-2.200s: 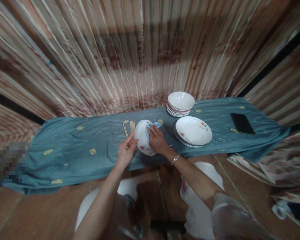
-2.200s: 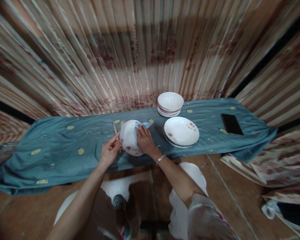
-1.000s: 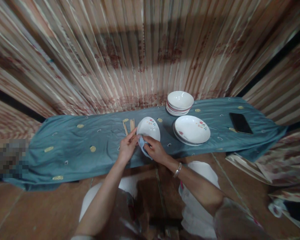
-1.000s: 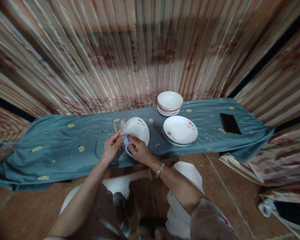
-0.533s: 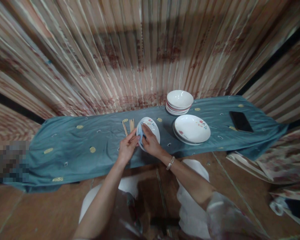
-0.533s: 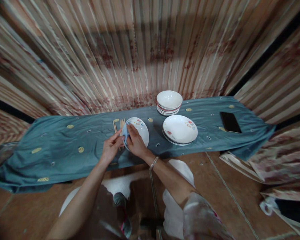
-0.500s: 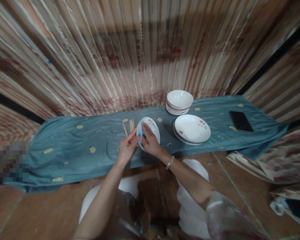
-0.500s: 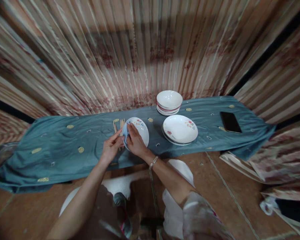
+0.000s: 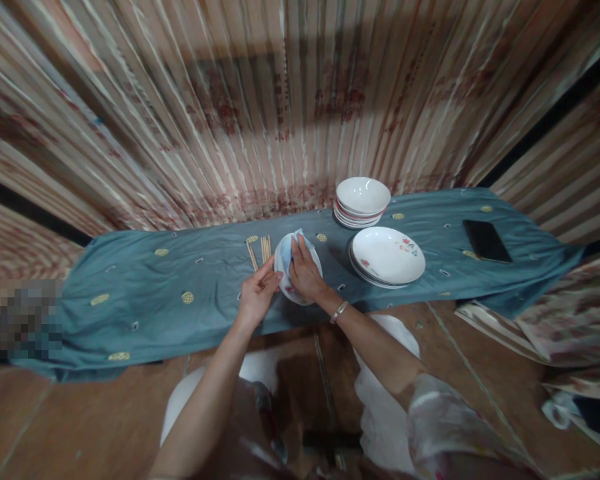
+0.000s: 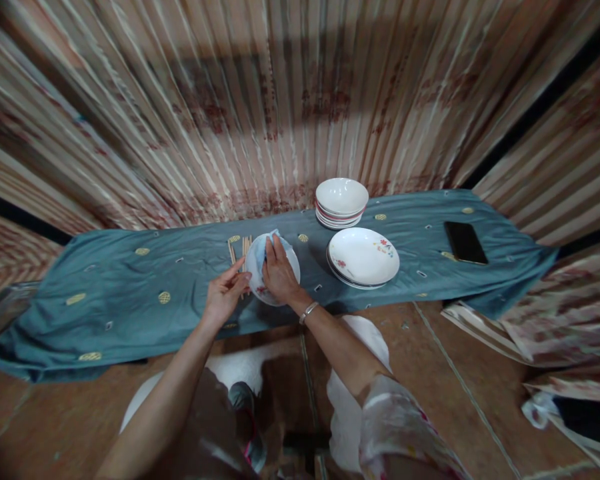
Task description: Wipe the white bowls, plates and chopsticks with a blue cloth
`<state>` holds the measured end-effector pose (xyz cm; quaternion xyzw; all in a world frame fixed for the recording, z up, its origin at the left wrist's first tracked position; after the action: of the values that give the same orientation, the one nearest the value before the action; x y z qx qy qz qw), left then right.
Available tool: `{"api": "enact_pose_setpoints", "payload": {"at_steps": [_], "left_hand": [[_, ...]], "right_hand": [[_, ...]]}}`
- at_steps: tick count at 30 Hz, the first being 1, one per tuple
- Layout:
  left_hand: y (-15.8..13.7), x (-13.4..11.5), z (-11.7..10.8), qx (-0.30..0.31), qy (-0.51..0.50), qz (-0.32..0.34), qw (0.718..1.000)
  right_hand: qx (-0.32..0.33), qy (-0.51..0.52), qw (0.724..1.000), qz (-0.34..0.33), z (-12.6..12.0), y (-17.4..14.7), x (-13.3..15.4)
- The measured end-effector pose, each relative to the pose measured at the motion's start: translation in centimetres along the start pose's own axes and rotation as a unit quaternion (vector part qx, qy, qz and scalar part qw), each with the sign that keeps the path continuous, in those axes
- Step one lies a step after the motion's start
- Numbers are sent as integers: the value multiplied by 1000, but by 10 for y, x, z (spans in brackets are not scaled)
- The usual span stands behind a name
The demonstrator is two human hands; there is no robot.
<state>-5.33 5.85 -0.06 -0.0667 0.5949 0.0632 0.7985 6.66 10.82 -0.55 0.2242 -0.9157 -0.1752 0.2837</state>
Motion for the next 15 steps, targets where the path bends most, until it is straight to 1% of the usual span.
{"api": "enact_pose_setpoints", "payload": {"at_steps": [10,15], "left_hand": [[-2,1,-1,-4,-12,-4,1000],[-3,-1,0,-5,-16,-5,1000]], "right_hand": [[26,-29,999,6,5,-14,-17],[59,-37,997,13,12,-26,-26]]}}
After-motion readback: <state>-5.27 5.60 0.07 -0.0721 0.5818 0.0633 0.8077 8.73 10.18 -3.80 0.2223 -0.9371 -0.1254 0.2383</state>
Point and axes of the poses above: each hand's wrist, its own y-axis towards the middle knuckle, its own z-axis out of the palm, x = y × z, the point moved 9 cm from there along y, towards the middle knuckle, and after that the axes turned 13 degrees about -y, right-handed, at the moved point
